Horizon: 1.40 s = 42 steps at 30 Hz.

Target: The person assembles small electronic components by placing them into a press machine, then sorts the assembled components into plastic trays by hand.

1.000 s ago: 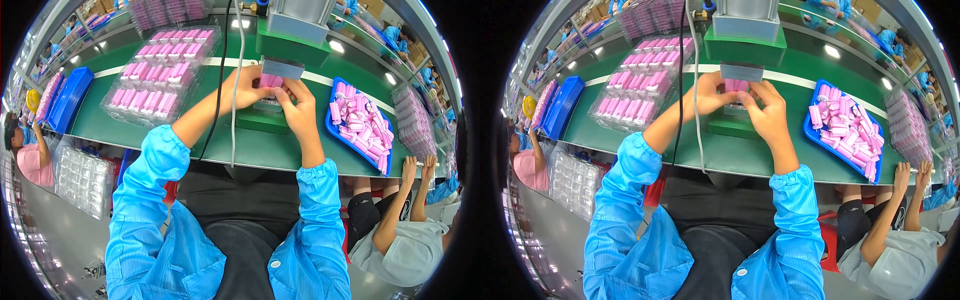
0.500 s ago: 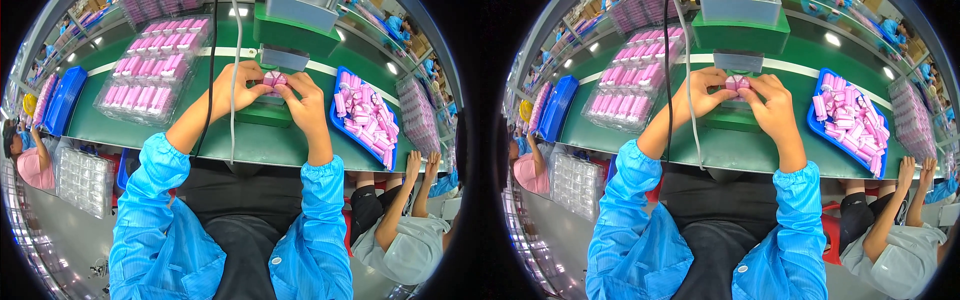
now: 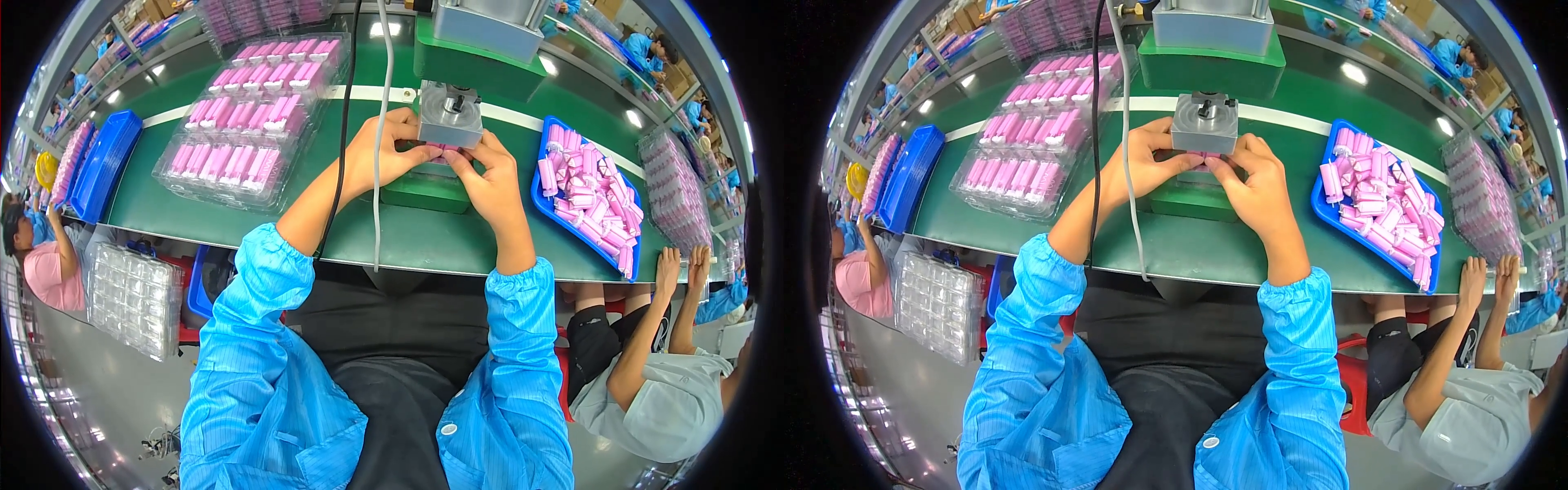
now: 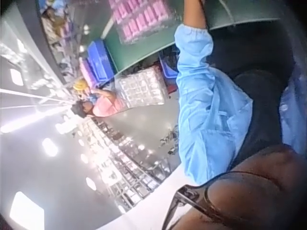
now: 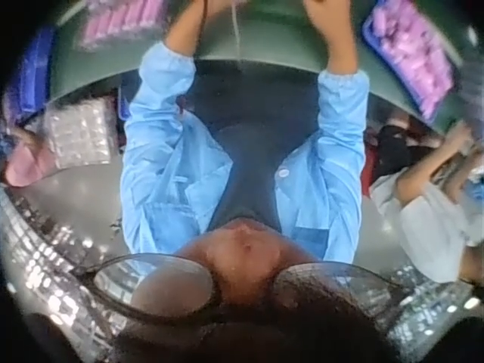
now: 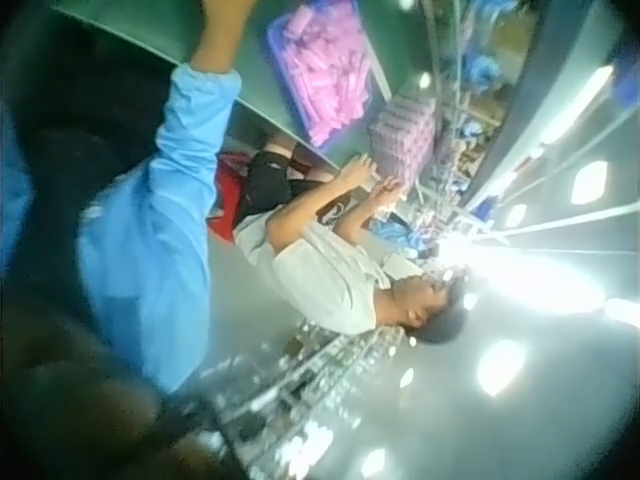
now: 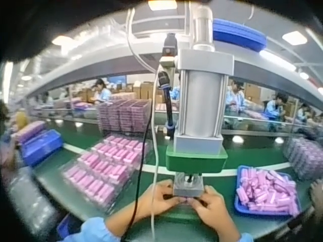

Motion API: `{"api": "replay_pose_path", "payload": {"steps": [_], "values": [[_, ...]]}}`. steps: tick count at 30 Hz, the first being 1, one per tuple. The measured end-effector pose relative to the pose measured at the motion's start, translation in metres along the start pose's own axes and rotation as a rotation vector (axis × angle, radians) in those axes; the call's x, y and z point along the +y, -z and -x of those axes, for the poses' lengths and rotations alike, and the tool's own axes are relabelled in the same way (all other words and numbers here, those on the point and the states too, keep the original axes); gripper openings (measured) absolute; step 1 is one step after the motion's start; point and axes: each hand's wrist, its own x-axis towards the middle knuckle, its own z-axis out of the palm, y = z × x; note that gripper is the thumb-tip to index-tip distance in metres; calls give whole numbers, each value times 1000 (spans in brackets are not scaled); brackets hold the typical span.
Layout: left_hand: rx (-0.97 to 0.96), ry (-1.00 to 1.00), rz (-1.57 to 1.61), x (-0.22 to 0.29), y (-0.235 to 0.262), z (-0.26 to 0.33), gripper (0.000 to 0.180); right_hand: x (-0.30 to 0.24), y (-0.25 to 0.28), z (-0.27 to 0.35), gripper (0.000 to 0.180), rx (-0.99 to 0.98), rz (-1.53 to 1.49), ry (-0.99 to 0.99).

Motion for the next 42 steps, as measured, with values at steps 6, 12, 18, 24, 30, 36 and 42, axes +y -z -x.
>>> {"api": "replay_pose_path", "payload": {"steps": [6, 12, 18, 24, 30, 36, 42], "values": [[6, -11, 27, -6, 0, 1, 27, 1, -3, 0, 16, 14, -29, -14], [11, 13, 18, -5, 2, 1, 28, 3, -4, -1, 20, 14, -31, 23], [-9, 57, 18, 4, 2, -1, 28, -7, 3, -2, 22, -6, 8, -28], [8, -50, 52, 19, 5, -13, 31, -5, 2, -10, 18, 195, -42, 70], [195, -48, -620, -11, 103, -10, 34, 15, 87, 3, 13, 733, 376, 78], [102, 466, -832, -118, 221, 21, 36, 8, 119, 12, 44, 873, 524, -26], [107, 345, -760, -120, 216, 16, 37, 3, 28, 20, 36, 500, 397, 64]]}}
